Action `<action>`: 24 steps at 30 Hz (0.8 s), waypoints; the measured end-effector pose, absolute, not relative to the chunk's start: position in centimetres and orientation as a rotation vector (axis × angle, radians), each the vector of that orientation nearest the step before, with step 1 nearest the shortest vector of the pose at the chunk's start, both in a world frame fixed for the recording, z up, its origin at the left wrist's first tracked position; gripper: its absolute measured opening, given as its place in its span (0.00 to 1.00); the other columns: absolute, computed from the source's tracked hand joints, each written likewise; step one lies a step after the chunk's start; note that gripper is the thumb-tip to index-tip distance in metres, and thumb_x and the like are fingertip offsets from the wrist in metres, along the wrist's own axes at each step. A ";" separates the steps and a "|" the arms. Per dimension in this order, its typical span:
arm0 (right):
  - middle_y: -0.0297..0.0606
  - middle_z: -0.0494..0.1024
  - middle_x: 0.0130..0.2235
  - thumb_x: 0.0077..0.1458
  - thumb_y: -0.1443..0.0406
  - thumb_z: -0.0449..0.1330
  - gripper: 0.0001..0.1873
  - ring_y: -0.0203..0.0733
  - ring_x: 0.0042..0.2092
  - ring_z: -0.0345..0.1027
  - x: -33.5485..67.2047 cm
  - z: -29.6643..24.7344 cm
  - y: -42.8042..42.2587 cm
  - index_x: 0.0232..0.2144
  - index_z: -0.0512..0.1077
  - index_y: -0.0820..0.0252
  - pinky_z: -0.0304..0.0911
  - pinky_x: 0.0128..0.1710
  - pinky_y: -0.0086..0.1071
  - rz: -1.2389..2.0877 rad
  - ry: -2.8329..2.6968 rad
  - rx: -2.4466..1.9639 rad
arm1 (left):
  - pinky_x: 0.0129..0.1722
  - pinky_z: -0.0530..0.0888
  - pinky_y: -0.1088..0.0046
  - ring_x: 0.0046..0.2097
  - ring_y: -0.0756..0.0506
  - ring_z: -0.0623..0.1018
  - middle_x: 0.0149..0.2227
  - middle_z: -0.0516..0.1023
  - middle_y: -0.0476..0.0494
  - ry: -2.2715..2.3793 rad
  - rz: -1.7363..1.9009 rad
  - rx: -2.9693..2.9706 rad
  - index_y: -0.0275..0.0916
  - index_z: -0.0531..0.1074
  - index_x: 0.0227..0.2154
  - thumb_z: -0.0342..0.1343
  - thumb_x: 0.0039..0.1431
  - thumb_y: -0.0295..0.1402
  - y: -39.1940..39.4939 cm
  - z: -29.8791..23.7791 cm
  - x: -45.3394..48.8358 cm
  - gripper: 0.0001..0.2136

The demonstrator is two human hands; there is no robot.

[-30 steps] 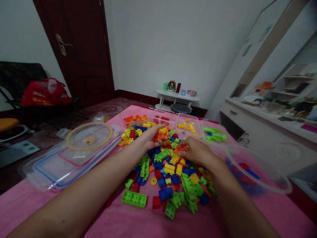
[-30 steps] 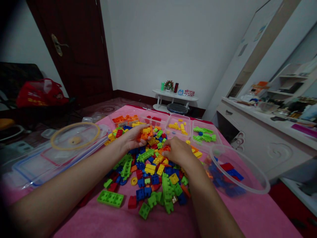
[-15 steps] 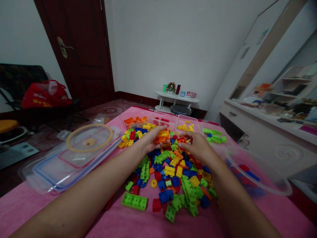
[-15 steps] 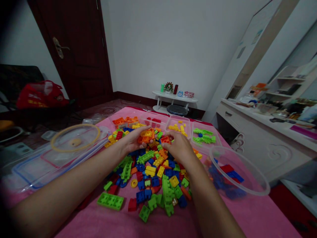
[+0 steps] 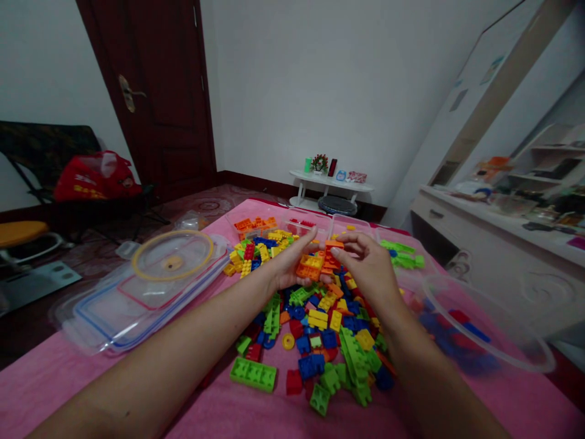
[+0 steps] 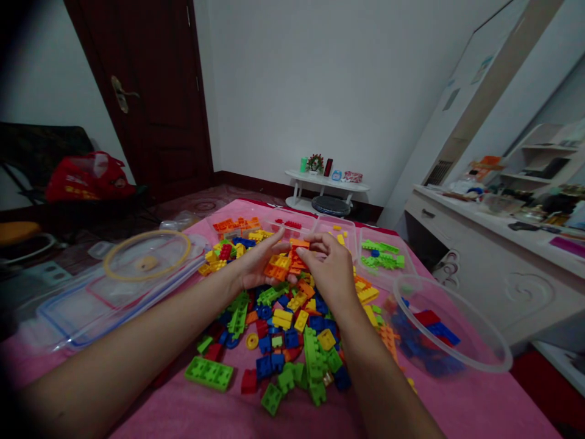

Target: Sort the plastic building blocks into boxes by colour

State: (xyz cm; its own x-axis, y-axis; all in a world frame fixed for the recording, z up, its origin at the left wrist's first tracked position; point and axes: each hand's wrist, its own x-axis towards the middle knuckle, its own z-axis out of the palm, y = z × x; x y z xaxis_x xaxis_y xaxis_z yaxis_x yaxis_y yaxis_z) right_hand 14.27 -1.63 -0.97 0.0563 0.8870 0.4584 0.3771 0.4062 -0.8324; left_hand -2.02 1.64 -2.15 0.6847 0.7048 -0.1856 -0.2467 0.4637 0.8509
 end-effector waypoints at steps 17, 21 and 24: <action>0.33 0.71 0.22 0.47 0.60 0.55 0.12 0.35 0.25 0.61 14.5 -0.3 -2.7 0.28 0.76 0.59 0.54 0.25 0.28 0.287 -2.092 -1.478 | 0.24 0.63 0.81 0.33 0.49 0.72 0.37 0.75 0.44 0.833 1.051 1.281 0.39 0.73 0.37 0.51 0.52 0.52 1.4 -3.0 -0.8 0.21; 0.32 0.70 0.19 0.45 0.59 0.56 0.12 0.35 0.23 0.61 15.6 0.4 -2.9 0.20 0.74 0.59 0.52 0.23 0.27 0.289 -2.179 -1.546 | 0.29 0.64 0.81 0.39 0.46 0.71 0.36 0.73 0.45 1.033 1.212 1.448 0.40 0.72 0.34 0.52 0.54 0.46 1.8 -2.9 -0.9 0.15; 0.33 0.71 0.19 0.46 0.58 0.56 0.14 0.35 0.23 0.62 15.9 0.4 -2.6 0.20 0.74 0.60 0.52 0.23 0.27 0.273 -2.142 -1.576 | 0.26 0.63 0.80 0.33 0.48 0.70 0.33 0.72 0.46 1.089 1.189 1.415 0.40 0.72 0.36 0.53 0.54 0.44 1.8 -2.7 -1.0 0.14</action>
